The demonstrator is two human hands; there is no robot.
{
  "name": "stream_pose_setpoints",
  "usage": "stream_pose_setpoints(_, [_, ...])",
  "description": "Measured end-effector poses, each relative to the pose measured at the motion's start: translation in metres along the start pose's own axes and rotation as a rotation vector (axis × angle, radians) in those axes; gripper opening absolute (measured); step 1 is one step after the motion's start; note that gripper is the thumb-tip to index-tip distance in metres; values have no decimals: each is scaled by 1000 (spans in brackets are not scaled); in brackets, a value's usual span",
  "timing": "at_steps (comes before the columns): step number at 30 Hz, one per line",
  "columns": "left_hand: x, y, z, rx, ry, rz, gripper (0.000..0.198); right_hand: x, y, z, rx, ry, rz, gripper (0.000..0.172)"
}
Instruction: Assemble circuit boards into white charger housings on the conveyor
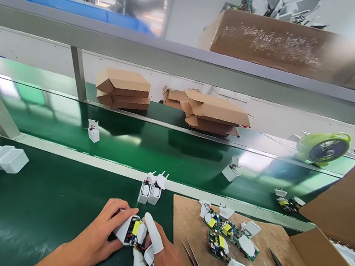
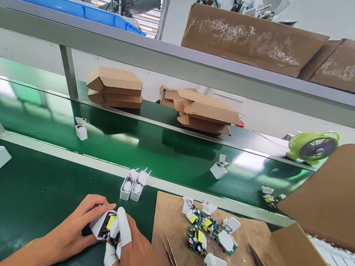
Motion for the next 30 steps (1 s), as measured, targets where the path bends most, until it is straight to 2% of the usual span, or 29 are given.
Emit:
stream_pose_setpoints(3, [0,0,1,-5,2,0,64,-1,0,-1,2,20,-29,86])
stream_pose_setpoints(8, [0,-2,3,-5,-3,-5,62,-3,2,2,-24,87,-72,78])
stream_pose_setpoints(13, [-1,0,0,12,-18,-27,63,-3,2,2,-28,69,-44,75])
stream_pose_setpoints(19, [0,2,0,32,-22,-41,65,-4,0,-1,-38,80,-83,71])
stream_pose_setpoints(24, [1,8,5,39,-24,-87,61,0,9,1,-25,17,-114,82])
stream_pose_setpoints(27, [-2,7,6,36,-49,-88,56,0,6,1,-37,-24,-67,73])
stream_pose_setpoints(30, [-4,10,5,151,-99,-141,58,-3,-11,-2,-138,-46,27,66])
Point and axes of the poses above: each hand's wrist, its own x-axis away from the middle knuckle, its own y-axis out of the palm, z = x × y, the point moved 9 cm from there along -x, towards the middle knuckle, and after that the axes turned 8 degrees about z, right-handed, at the moved point
